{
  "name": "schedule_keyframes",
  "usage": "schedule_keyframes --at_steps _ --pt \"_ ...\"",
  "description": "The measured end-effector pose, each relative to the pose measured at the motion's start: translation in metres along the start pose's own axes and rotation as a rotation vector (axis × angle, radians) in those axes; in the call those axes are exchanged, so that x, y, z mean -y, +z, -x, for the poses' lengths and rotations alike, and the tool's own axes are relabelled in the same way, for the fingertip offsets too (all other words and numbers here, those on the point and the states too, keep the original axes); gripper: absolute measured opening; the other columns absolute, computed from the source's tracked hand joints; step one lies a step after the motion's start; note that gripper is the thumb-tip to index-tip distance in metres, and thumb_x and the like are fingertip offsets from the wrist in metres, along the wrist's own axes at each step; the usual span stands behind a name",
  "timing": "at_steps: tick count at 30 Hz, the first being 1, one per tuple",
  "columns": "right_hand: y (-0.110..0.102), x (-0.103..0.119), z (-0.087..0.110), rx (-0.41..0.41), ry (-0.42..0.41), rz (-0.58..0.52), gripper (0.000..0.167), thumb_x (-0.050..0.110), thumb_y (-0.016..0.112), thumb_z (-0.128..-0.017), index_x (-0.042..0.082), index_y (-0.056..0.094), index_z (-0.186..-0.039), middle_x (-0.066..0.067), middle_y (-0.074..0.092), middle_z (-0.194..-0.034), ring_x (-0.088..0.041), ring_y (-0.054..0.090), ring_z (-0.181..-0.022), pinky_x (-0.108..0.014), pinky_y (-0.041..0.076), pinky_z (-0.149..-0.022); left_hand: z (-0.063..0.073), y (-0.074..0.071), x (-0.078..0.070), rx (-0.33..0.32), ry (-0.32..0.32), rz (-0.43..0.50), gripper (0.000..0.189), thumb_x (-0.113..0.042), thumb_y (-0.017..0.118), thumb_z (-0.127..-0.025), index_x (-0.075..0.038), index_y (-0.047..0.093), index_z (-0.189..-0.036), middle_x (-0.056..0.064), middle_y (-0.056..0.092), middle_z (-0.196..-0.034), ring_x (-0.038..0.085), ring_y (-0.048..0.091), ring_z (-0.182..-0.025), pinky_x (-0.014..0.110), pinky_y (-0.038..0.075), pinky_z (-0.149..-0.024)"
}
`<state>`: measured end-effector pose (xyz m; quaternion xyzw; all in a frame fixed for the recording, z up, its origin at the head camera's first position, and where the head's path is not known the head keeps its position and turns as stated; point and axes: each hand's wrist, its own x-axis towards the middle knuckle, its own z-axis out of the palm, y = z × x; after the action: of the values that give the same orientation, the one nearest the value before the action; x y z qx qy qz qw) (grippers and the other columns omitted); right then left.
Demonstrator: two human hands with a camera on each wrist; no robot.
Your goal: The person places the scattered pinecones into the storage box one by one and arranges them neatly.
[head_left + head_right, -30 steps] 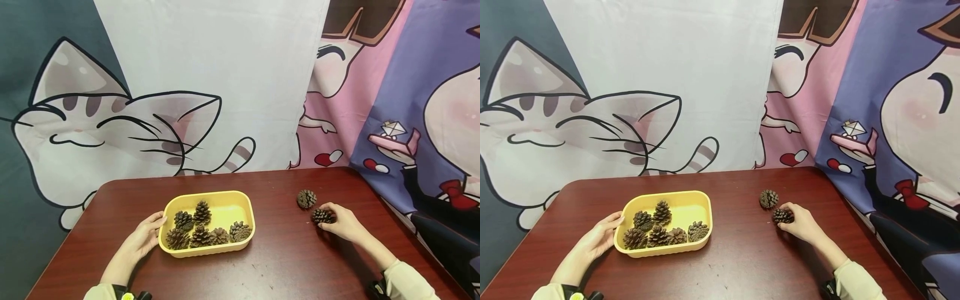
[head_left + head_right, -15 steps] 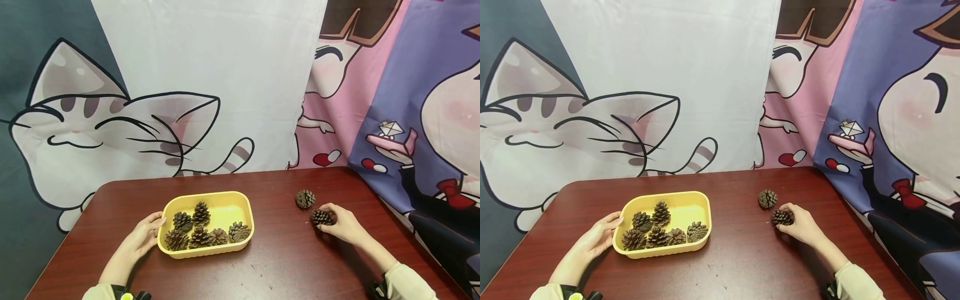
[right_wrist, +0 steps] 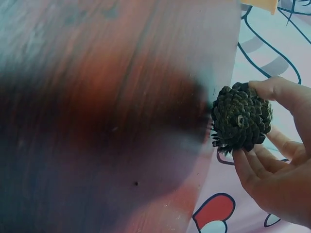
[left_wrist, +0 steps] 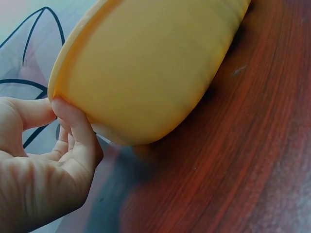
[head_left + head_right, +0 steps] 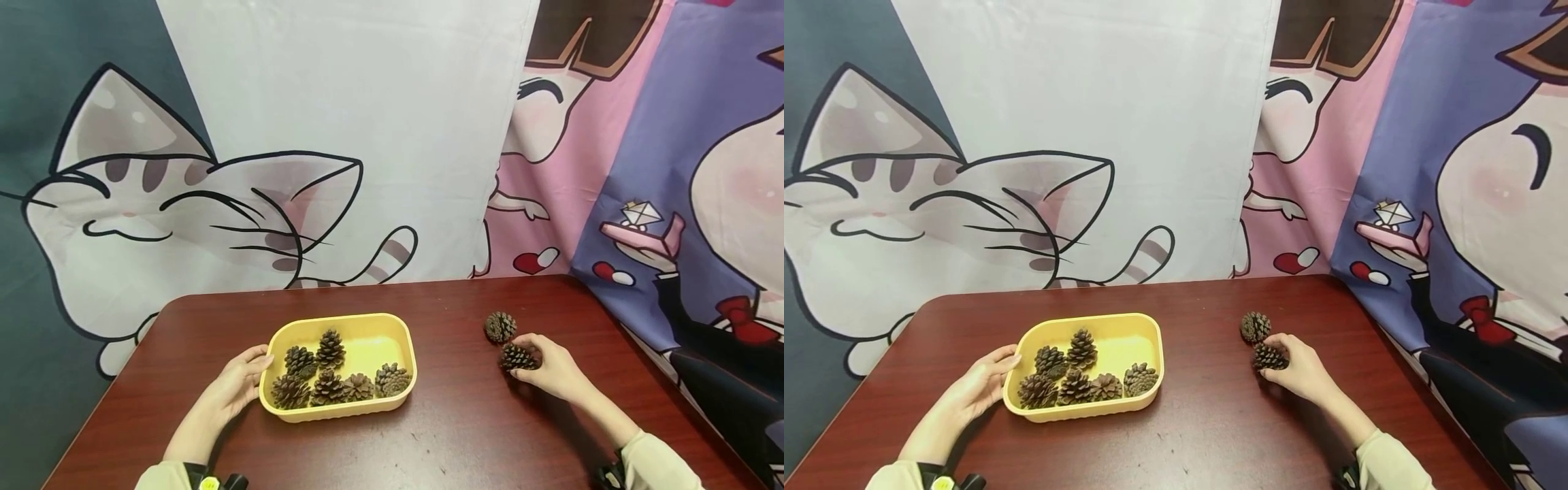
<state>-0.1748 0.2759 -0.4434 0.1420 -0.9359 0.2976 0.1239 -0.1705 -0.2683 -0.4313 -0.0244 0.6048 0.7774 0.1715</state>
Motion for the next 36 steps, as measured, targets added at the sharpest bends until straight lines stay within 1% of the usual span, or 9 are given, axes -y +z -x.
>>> schedule_keyframes --at_steps 6,8,11,18,21,24,27,32,36 --pt "0.002 0.004 -0.003 0.015 0.02 -0.052 0.048 0.022 0.084 -0.067 0.015 0.06 -0.108 -0.002 0.065 -0.103 -0.022 0.063 -0.089 -0.028 0.053 -0.071 -0.001 -0.001 0.001 0.003 0.001 0.009 0.016 -0.011 0.05 -0.096 -0.012 0.04 -0.108 0.0 0.057 -0.096 0.013 0.062 -0.088 0.03 0.053 -0.073" --pt "0.003 0.009 -0.005 0.028 0.03 -0.084 0.049 0.024 0.084 -0.067 0.016 0.06 -0.109 -0.002 0.064 -0.104 -0.022 0.064 -0.09 -0.027 0.053 -0.07 -0.001 -0.001 0.002 0.006 0.005 0.016 0.015 -0.011 0.05 -0.096 -0.012 0.041 -0.107 0.0 0.057 -0.096 0.013 0.062 -0.088 0.03 0.053 -0.073" --pt "0.007 0.02 -0.011 0.047 0.014 -0.145 0.049 0.024 0.083 -0.068 0.015 0.06 -0.111 -0.004 0.063 -0.107 -0.023 0.063 -0.092 -0.026 0.053 -0.07 -0.001 -0.001 0.004 0.006 0.003 0.024 0.013 -0.01 0.05 -0.096 -0.013 0.042 -0.106 0.0 0.057 -0.095 0.012 0.062 -0.088 0.03 0.053 -0.073" --pt "0.018 0.057 -0.038 0.08 -0.078 -0.274 0.05 0.022 0.084 -0.069 0.016 0.06 -0.112 0.0 0.064 -0.105 -0.018 0.061 -0.095 -0.029 0.055 -0.072 -0.002 -0.001 0.005 0.006 -0.001 0.026 0.015 -0.011 0.049 -0.096 -0.012 0.04 -0.108 0.0 0.056 -0.096 0.013 0.062 -0.089 0.031 0.053 -0.072" --pt "0.027 0.078 -0.052 0.103 -0.073 -0.35 0.05 0.025 0.082 -0.071 0.017 0.059 -0.114 -0.001 0.064 -0.109 -0.02 0.06 -0.101 -0.032 0.054 -0.078 -0.002 -0.002 0.004 0.002 0.003 0.014 0.019 -0.012 0.049 -0.097 -0.011 0.038 -0.111 0.0 0.056 -0.097 0.013 0.062 -0.09 0.031 0.053 -0.073" --pt "0.04 0.099 -0.064 0.095 -0.072 -0.385 0.05 0.03 0.081 -0.073 0.022 0.058 -0.116 0.001 0.063 -0.113 -0.018 0.06 -0.104 -0.033 0.051 -0.083 -0.002 -0.003 0.002 -0.011 0.007 0.007 0.02 -0.012 0.049 -0.097 -0.01 0.037 -0.113 0.001 0.056 -0.098 0.013 0.062 -0.09 0.03 0.053 -0.072" --pt "0.051 0.117 -0.074 0.057 -0.108 -0.401 0.05 0.029 0.081 -0.073 0.025 0.057 -0.116 0.007 0.062 -0.111 -0.014 0.059 -0.102 -0.032 0.05 -0.085 -0.001 -0.004 0.003 -0.007 0.005 0.018 0.018 -0.012 0.048 -0.097 -0.011 0.038 -0.112 0.0 0.056 -0.098 0.013 0.061 -0.091 0.03 0.053 -0.073" --pt "0.068 0.138 -0.085 0.051 -0.213 -0.452 0.05 0.022 0.08 -0.074 0.021 0.057 -0.119 0.006 0.062 -0.111 -0.015 0.061 -0.101 -0.033 0.051 -0.085 -0.003 -0.003 0.004 -0.003 0.013 0.042 0.014 -0.012 0.05 -0.097 -0.013 0.042 -0.108 -0.001 0.055 -0.096 0.012 0.061 -0.089 0.029 0.053 -0.071" --pt "0.075 0.148 -0.088 0.075 -0.243 -0.462 0.049 0.017 0.079 -0.075 0.016 0.057 -0.119 0.001 0.062 -0.114 -0.019 0.061 -0.104 -0.037 0.049 -0.089 -0.003 -0.002 0.004 0.002 0.007 0.052 0.013 -0.012 0.05 -0.096 -0.014 0.043 -0.107 -0.001 0.055 -0.096 0.012 0.061 -0.088 0.029 0.053 -0.07"
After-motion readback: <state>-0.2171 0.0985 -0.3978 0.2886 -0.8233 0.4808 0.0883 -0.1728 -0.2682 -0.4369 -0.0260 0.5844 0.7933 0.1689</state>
